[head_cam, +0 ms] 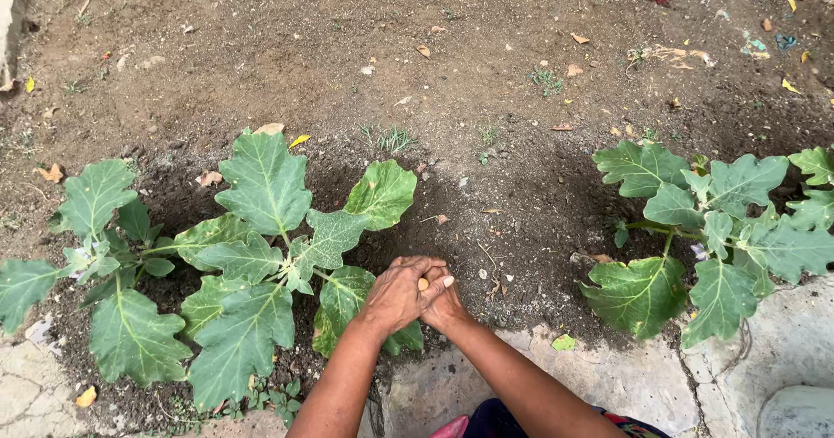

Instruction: The person digs a hole in the soil using a small trowel and then places a seedling into the ground, pressing the dirt down around it by hand.

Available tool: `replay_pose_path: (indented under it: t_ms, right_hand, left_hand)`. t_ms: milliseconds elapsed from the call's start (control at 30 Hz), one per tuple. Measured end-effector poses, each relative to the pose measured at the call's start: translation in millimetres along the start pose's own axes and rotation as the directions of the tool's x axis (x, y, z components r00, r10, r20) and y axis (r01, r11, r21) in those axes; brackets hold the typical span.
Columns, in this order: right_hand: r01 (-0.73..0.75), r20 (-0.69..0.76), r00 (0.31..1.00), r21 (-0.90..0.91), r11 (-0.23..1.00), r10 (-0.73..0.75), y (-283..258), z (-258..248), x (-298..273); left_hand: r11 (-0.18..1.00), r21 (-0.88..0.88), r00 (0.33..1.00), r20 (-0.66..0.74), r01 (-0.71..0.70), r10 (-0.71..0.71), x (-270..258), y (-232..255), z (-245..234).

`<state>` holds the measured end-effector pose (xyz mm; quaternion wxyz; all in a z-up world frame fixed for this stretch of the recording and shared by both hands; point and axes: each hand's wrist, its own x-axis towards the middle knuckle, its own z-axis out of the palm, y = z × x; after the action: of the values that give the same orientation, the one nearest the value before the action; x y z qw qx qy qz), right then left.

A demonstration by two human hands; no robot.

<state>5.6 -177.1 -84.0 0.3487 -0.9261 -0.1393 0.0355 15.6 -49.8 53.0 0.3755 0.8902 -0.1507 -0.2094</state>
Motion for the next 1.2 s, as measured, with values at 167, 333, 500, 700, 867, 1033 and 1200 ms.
replay_pose_path:
  t_ms: [167,333,500,700,867,1033,1200]
  right_hand:
    - [-0.141,0.118,0.986,0.236,0.962,0.115,-6.5,-20.3,14.7]
    - [-0.225,0.152,0.968,0.157,0.962,0.202,4.0,-25.4,31.2]
    - [-0.277,0.132,0.958,0.176,0.944,0.256,21.6,-7.4,32.9]
    - [-0.155,-0.102,0.978,0.219,0.963,0.181,25.1,2.9,8.9]
    - [-0.166,-0.150,0.964,0.304,0.938,0.219,53.4,25.4,-16.6]
    - [-0.137,0.057,0.961,0.947,0.289,0.271,102.5,64.7,-25.9]
    - [0.003,-0.060,0.996,0.753,0.658,0.064,112.0,56.3,-46.3]
  left_hand:
    - [1.000,-0.012,0.999,-0.038,-0.018,0.018,9.6,6.6,-10.5]
    - [0.993,-0.094,0.991,-0.118,-0.066,0.055,26.0,-1.8,-6.4]
    - [0.987,-0.107,0.991,-0.049,0.122,-0.128,37.5,-4.7,2.1]
    - [0.995,0.068,0.989,-0.125,-0.073,0.081,34.7,-6.5,20.4]
    - [0.993,0.100,0.993,-0.089,-0.069,0.079,26.9,-1.3,46.8]
    - [0.993,0.081,0.997,-0.005,0.082,-0.082,17.7,12.0,69.2]
    - [0.999,-0.018,0.920,-0.391,0.037,-0.041,-10.3,19.9,100.1]
